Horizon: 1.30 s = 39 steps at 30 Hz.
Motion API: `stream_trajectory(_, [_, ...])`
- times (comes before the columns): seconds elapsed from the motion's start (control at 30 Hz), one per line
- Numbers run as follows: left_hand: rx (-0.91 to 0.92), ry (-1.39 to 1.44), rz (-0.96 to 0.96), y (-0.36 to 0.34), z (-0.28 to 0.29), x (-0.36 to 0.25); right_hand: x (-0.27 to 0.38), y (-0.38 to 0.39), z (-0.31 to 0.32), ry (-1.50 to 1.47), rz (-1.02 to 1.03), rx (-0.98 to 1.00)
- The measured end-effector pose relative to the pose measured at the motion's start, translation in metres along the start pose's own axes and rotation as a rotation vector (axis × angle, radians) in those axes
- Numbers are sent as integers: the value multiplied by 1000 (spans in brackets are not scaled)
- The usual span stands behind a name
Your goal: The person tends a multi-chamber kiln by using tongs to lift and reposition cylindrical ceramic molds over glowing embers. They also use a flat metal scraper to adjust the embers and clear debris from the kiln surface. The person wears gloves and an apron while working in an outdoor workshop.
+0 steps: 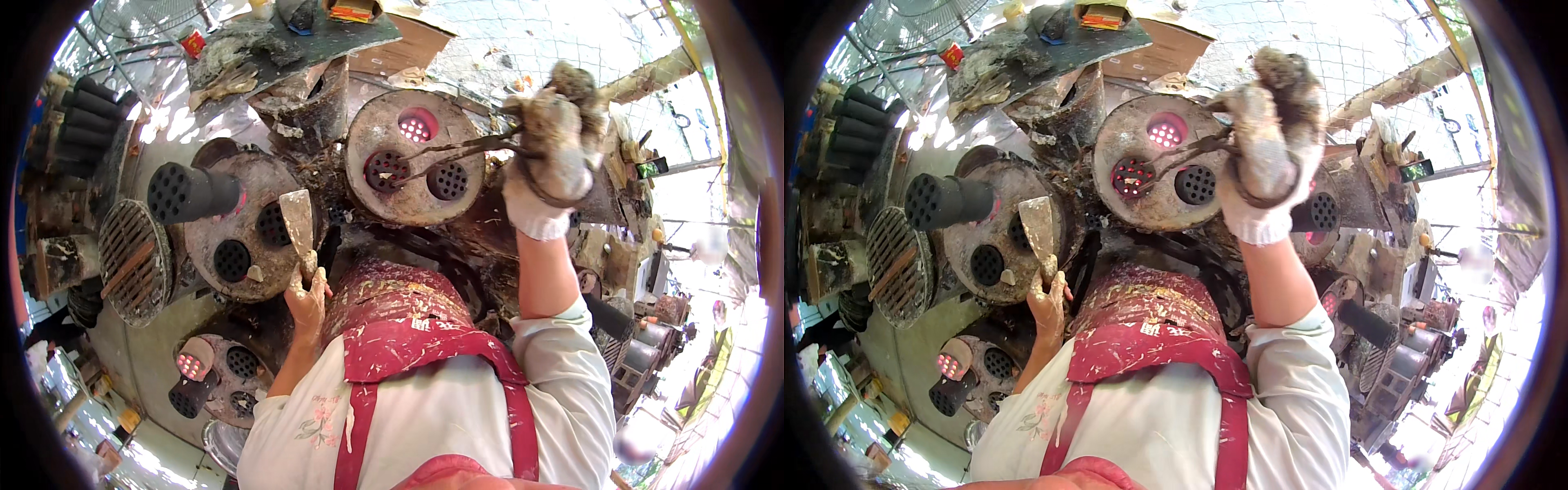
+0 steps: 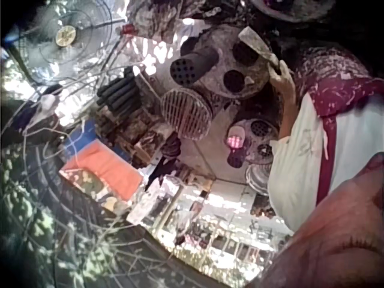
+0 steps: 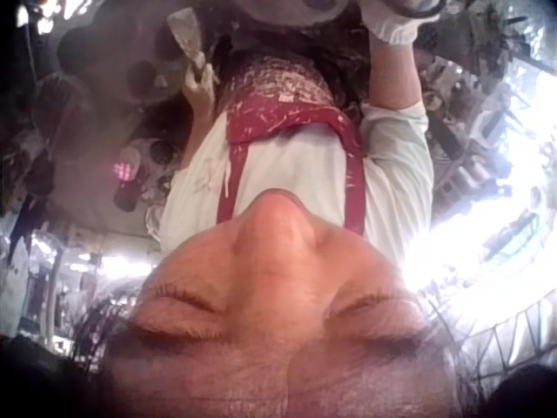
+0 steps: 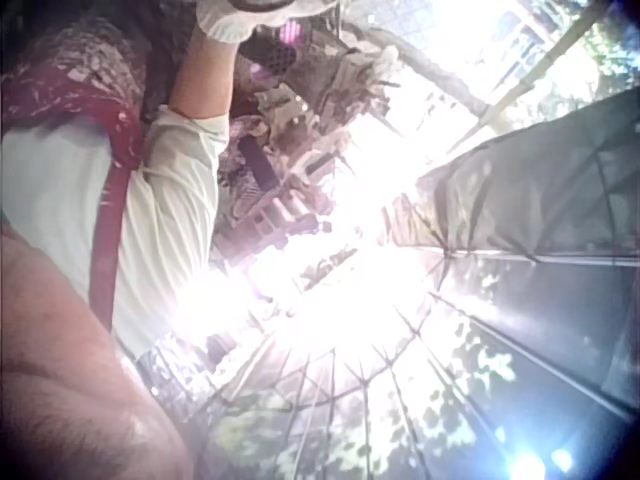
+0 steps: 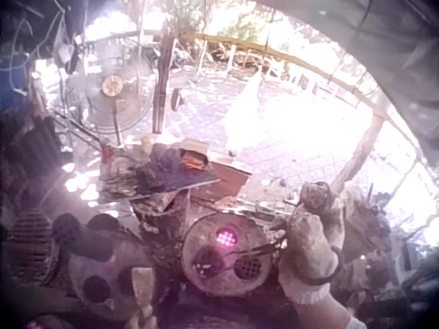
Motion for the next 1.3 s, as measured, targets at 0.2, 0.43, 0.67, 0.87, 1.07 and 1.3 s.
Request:
stream_trajectory(0.2, [17, -50, -24, 1, -25, -5, -8, 1, 9, 438, 48, 120])
stream_trajectory(0.43, [166, -52, -111, 23, -101, -17, 181, -26, 77, 19, 150, 281])
stream_trajectory(0.67, [321, 11, -115, 64, -205, -29, 393, -20, 168, 279, 279, 11])
stream_trajectory(0.87, [315, -58, -90, 107, -252, -36, 423, -31, 237, 340, 423, -137])
stream_trajectory(1.07, [218, -27, -73, 129, -248, -20, 422, -56, 253, 403, 433, -104])
stream_trajectory(1.3, [223, -18, -36, 110, -232, -5, 379, -131, 289, 474, 227, -77])
Point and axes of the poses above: each hand's wrist, its own y-axis away from the middle knuckle, its own z-axis out of the back of the hand, x = y × z, the point moved 6 cm from there along -y, towards the middle knuckle, and after that the axes turned 5 degrees about -y, right-handed, at the moved point
